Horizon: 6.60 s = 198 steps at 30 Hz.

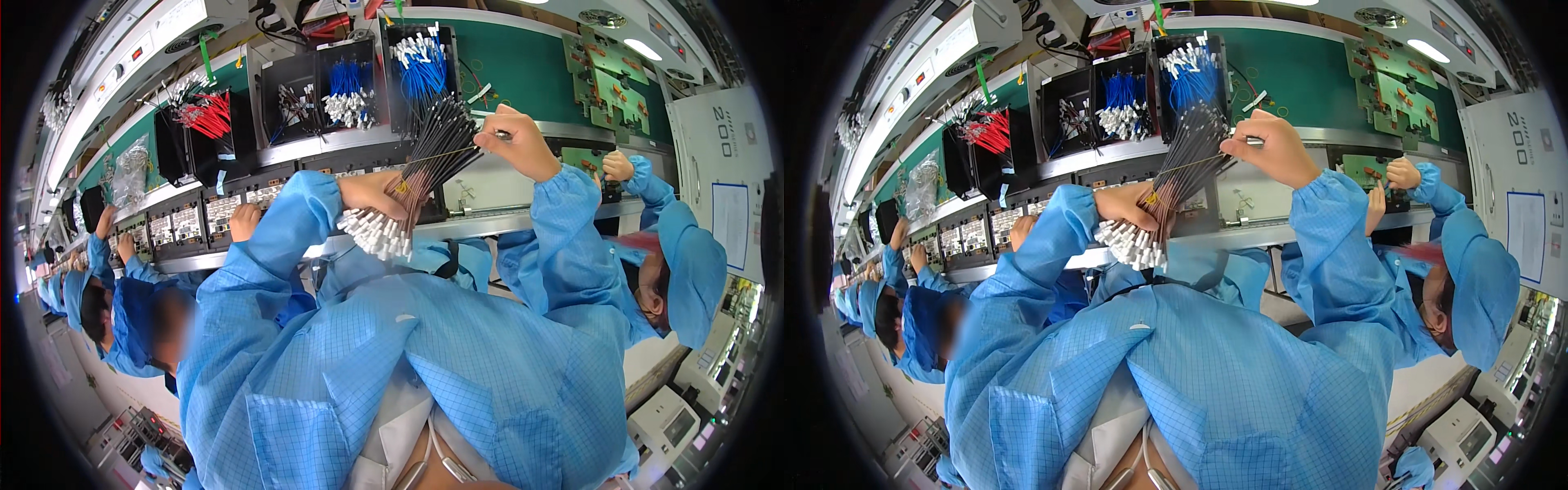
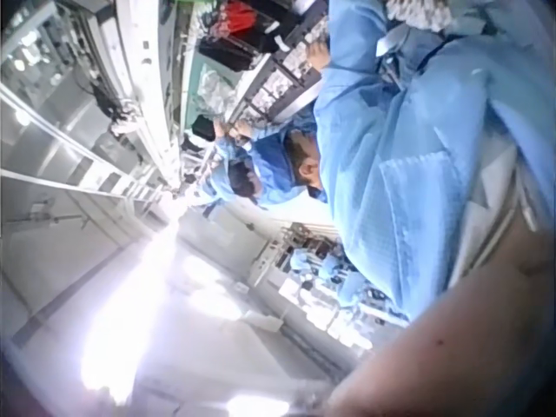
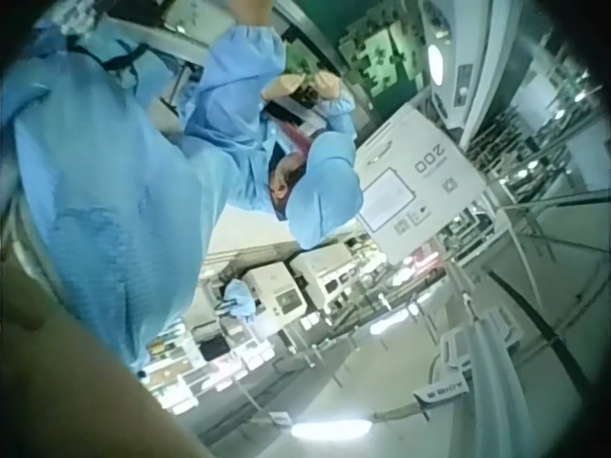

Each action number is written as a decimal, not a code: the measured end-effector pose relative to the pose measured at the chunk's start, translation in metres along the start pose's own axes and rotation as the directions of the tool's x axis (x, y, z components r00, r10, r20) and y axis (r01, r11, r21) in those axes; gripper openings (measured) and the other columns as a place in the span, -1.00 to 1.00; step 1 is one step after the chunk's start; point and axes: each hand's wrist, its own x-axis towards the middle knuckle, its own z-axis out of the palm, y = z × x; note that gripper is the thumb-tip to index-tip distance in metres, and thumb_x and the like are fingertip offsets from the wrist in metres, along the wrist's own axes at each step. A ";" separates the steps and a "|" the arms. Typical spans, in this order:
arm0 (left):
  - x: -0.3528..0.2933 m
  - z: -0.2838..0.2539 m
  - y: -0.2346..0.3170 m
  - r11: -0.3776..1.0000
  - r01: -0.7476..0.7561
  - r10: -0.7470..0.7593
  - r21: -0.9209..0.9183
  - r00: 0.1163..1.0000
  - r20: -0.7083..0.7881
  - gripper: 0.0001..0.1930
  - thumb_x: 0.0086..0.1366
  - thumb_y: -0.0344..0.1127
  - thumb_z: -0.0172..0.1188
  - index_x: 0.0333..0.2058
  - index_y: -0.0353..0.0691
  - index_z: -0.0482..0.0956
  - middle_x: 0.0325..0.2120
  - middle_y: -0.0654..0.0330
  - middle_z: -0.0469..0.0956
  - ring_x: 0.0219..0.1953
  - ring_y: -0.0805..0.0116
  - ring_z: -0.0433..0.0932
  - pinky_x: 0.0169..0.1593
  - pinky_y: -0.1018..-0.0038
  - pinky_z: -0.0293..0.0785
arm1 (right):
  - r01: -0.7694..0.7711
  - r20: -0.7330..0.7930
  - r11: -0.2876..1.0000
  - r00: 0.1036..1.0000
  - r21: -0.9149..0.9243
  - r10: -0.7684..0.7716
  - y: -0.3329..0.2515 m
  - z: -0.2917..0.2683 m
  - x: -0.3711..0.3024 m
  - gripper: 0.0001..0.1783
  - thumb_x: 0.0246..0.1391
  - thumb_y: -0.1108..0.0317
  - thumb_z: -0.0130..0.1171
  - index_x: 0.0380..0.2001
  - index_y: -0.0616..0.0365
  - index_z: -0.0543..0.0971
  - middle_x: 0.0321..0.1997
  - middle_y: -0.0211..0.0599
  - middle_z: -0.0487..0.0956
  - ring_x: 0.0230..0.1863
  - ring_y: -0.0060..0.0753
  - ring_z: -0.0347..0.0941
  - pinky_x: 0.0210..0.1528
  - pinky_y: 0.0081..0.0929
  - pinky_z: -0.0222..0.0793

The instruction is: Manually sort and connect bundles of wires to circuit boards on a production line.

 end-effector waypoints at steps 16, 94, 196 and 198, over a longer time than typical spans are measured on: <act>-0.038 0.057 0.048 0.984 0.086 -0.084 0.158 0.996 -0.019 -0.62 -0.04 -0.48 0.29 -0.22 -0.28 0.35 -0.41 0.27 0.45 -0.34 0.51 0.42 -0.22 0.53 0.40 | -0.112 0.178 0.909 0.983 0.402 0.042 -0.067 -0.021 -0.011 -0.61 0.10 0.23 0.13 -0.72 0.24 0.51 -0.74 -0.44 0.38 -0.71 -0.69 0.28 -0.65 -0.64 0.15; -0.055 0.052 0.044 0.971 0.195 -0.155 0.141 0.956 -0.250 -0.49 -0.15 -0.42 0.26 -0.14 -0.31 0.35 -0.36 0.14 0.52 -0.31 0.42 0.50 -0.20 0.48 0.46 | 0.416 0.039 0.849 0.903 -0.327 -0.427 -0.135 -0.001 -0.013 -0.78 -0.26 0.36 0.26 -0.40 0.03 0.61 -0.51 -0.43 0.41 -0.49 -0.44 0.31 -0.54 -0.53 0.23; -0.087 0.031 0.172 -0.370 0.581 0.792 0.725 0.605 -0.081 -0.75 0.02 -0.10 0.23 -0.40 -0.08 0.43 -0.49 0.31 0.36 -0.36 0.35 0.40 -0.32 0.43 0.26 | -0.401 0.061 0.879 0.901 -0.259 0.429 0.103 0.039 -0.030 -0.75 0.16 0.20 -0.04 -0.25 0.04 0.56 -0.44 -0.16 0.55 -0.39 -0.10 0.48 -0.36 -0.35 0.34; -0.086 0.044 0.168 -0.370 0.588 0.801 0.720 0.595 -0.074 -0.74 0.02 -0.10 0.23 -0.41 -0.08 0.42 -0.50 0.31 0.36 -0.36 0.34 0.40 -0.32 0.42 0.27 | -0.225 -0.056 0.947 0.974 -0.231 0.218 0.107 0.043 -0.035 -0.79 0.11 0.19 0.04 -0.35 0.08 0.54 -0.54 -0.20 0.51 -0.48 -0.16 0.44 -0.43 -0.35 0.30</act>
